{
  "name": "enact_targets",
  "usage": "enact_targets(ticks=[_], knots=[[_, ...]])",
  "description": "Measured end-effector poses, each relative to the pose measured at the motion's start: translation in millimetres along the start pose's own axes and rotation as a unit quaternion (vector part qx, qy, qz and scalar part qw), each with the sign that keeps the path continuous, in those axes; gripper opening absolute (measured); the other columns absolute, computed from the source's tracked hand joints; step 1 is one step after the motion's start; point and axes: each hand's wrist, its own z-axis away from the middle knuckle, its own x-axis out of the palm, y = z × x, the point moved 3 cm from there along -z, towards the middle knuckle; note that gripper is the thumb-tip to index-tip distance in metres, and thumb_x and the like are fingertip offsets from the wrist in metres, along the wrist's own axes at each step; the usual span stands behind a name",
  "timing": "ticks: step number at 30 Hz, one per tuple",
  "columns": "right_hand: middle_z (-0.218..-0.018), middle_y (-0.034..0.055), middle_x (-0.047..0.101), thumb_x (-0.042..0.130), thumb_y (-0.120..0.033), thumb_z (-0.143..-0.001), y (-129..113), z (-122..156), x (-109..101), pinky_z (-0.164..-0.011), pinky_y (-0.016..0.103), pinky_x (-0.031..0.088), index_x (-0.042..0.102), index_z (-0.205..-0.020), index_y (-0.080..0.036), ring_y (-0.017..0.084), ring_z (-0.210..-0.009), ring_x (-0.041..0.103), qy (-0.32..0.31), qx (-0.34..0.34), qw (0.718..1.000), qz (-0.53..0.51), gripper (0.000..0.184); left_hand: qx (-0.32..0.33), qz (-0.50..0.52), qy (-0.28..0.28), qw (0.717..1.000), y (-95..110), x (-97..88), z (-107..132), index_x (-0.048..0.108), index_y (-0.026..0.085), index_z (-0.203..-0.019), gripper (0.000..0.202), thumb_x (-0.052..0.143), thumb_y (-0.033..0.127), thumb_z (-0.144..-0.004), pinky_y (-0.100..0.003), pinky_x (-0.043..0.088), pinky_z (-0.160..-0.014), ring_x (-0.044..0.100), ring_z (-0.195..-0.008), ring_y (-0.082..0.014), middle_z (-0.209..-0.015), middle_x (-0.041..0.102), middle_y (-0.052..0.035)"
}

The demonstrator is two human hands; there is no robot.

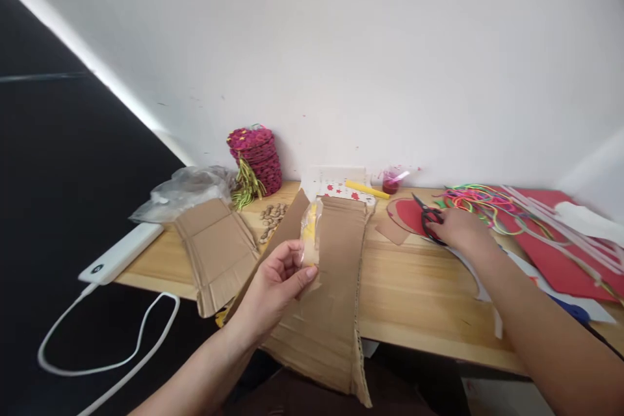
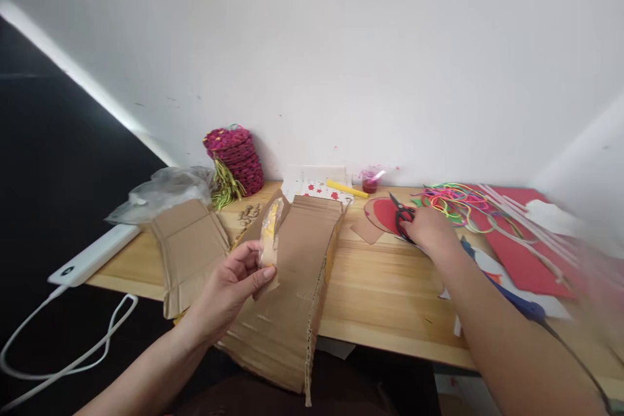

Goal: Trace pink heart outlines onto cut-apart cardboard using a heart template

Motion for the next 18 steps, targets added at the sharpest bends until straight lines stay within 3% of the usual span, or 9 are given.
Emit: enact_targets(ticks=[4, 6, 7, 9, 11, 13, 15, 18], knots=[[-0.096, 0.0276, 0.072, 0.056, -0.034, -0.090, -5, 4, -3, -0.068, 0.040, 0.045, 0.072, -0.099, -0.004, 0.039, -0.089, 0.069, 0.017, -0.002, 1.000, 0.015, 0.036, 0.000, -0.001, -0.004, 1.000, -2, -4.6, 3, 0.065, 0.019, -0.108, 0.035, 0.077, 0.039, -0.082, -0.018, 0.035, -0.054, 0.045, -0.063, -0.0069, -0.076, 0.056, 0.0029], [-0.104, 0.0210, 0.074, 0.055, -0.037, -0.092, -21, 24, -10, -0.072, 0.040, 0.048, 0.070, -0.112, -0.011, 0.035, -0.093, 0.069, 0.035, -0.035, 0.999, -0.019, 0.036, -0.005, 0.003, -0.008, 1.000, -4, -4.3, 3, 0.066, 0.018, -0.106, 0.034, 0.077, 0.039, -0.082, -0.019, 0.034, -0.055, 0.045, -0.063, -0.0069, -0.076, 0.056, 0.0027], [-0.107, 0.0173, 0.074, 0.057, -0.036, -0.090, -32, 40, -15, -0.075, 0.039, 0.049, 0.069, -0.115, -0.015, 0.033, -0.094, 0.070, 0.058, -0.062, 0.992, -0.097, 0.035, -0.006, 0.005, -0.014, 1.000, -5, -3.0, 3, 0.067, 0.018, -0.106, 0.033, 0.077, 0.038, -0.082, -0.019, 0.035, -0.057, 0.046, -0.065, -0.0072, -0.077, 0.057, 0.0020], [-0.107, 0.0119, 0.075, 0.063, -0.046, -0.087, -59, 78, -25, -0.076, 0.038, 0.052, 0.072, -0.111, -0.021, 0.028, -0.089, 0.070, 0.064, -0.132, 0.954, -0.262, 0.036, -0.002, 0.006, -0.037, 0.999, -6, 2.1, 3, 0.068, 0.017, -0.103, 0.030, 0.076, 0.037, -0.082, -0.021, 0.038, -0.063, 0.049, -0.069, -0.0083, -0.081, 0.060, 0.0005], [-0.110, 0.0081, 0.075, 0.062, -0.052, -0.089, -92, 118, -27, -0.076, 0.035, 0.054, 0.071, -0.114, -0.025, 0.024, -0.090, 0.070, -0.045, -0.223, 0.892, -0.390, 0.038, -0.003, 0.004, -0.068, 0.998, -7, 9.3, 4, 0.069, 0.017, -0.100, 0.027, 0.076, 0.036, -0.082, -0.023, 0.040, -0.069, 0.052, -0.073, -0.0098, -0.083, 0.062, -0.0005], [-0.112, 0.0057, 0.074, 0.069, -0.049, -0.086, -120, 150, -27, -0.075, 0.032, 0.054, 0.069, -0.118, -0.026, 0.021, -0.090, 0.069, -0.096, -0.274, 0.845, -0.449, 0.039, -0.008, 0.005, -0.097, 0.995, -6, 16.3, 6, 0.070, 0.017, -0.096, 0.024, 0.075, 0.036, -0.083, -0.023, 0.040, -0.070, 0.052, -0.073, -0.0104, -0.082, 0.062, 0.0000], [-0.098, 0.0037, 0.075, 0.071, -0.041, -0.086, -141, 169, -24, -0.068, 0.029, 0.054, 0.072, -0.108, -0.024, 0.017, -0.076, 0.067, -0.089, -0.306, 0.821, -0.474, 0.027, -0.012, 0.008, -0.118, 0.993, -5, 21.2, 9, 0.070, 0.017, -0.095, 0.023, 0.074, 0.036, -0.083, -0.023, 0.040, -0.069, 0.052, -0.072, -0.0104, -0.081, 0.062, 0.0001], [-0.094, 0.0034, 0.075, 0.063, -0.022, -0.092, -155, 178, -20, -0.073, 0.028, 0.055, 0.074, -0.099, -0.024, 0.016, -0.079, 0.068, 0.010, -0.369, 0.801, -0.471, 0.013, -0.026, 0.018, -0.134, 0.990, -3, 22.1, 15, 0.072, 0.017, -0.099, 0.025, 0.075, 0.035, -0.082, -0.024, 0.041, -0.071, 0.054, -0.073, -0.0108, -0.084, 0.065, -0.0012]])
